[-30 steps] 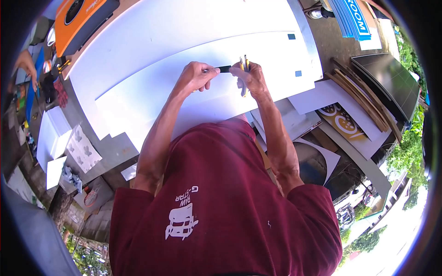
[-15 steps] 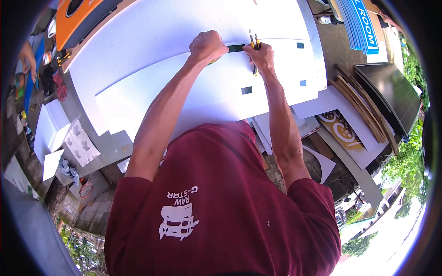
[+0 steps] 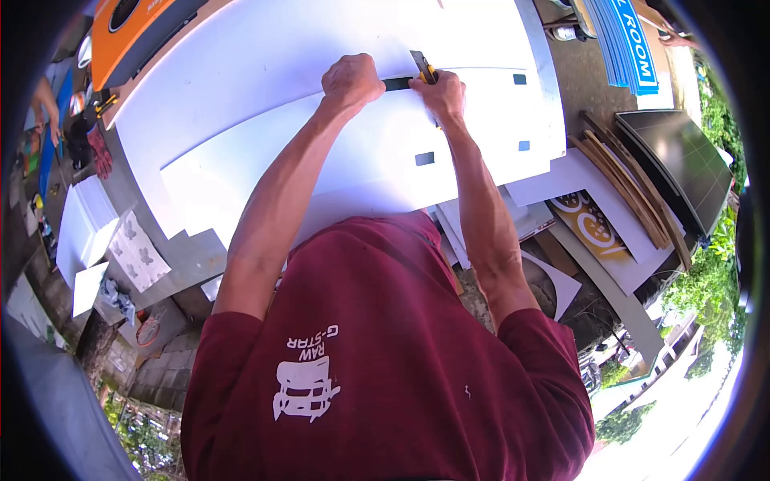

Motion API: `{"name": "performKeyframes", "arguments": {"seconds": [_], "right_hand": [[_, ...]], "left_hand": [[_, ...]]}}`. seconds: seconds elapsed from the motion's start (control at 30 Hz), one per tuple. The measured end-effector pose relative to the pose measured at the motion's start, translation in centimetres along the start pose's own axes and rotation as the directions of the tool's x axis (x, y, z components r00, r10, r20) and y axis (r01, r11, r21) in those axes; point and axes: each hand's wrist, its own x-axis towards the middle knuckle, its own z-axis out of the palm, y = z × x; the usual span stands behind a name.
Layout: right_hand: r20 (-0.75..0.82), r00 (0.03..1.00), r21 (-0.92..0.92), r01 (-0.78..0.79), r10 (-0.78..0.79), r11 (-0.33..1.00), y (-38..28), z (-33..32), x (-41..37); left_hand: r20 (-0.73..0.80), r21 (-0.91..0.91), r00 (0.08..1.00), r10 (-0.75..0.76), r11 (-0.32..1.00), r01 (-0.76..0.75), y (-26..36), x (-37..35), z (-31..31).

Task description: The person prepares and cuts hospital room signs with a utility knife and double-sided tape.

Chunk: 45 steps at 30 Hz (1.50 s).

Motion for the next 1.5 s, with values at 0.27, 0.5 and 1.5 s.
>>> {"name": "performKeyframes", "arguments": {"seconds": [0.27,0.5,1.5], "right_hand": [[-0.01,0.999,-0.033,-0.035,0.034,0.999,-0.8,-0.1,-0.2],[-0.053,0.998,-0.122,0.009,-0.016,0.993,-0.5,0.4,0.0],[0.266,0.963,-0.25,0.111,-0.042,0.962,-1.8,0.3,-5.7]], "left_hand": [[0.041,0.004,0.999,-0.008,1.0,0.008,0.6,-0.2,-0.9],[0.029,-0.002,1.0,0.004,1.0,-0.004,0.6,-0.2,-0.7],[0.145,0.025,0.989,0.002,1.0,-0.006,0.6,0.0,-1.3]]}}
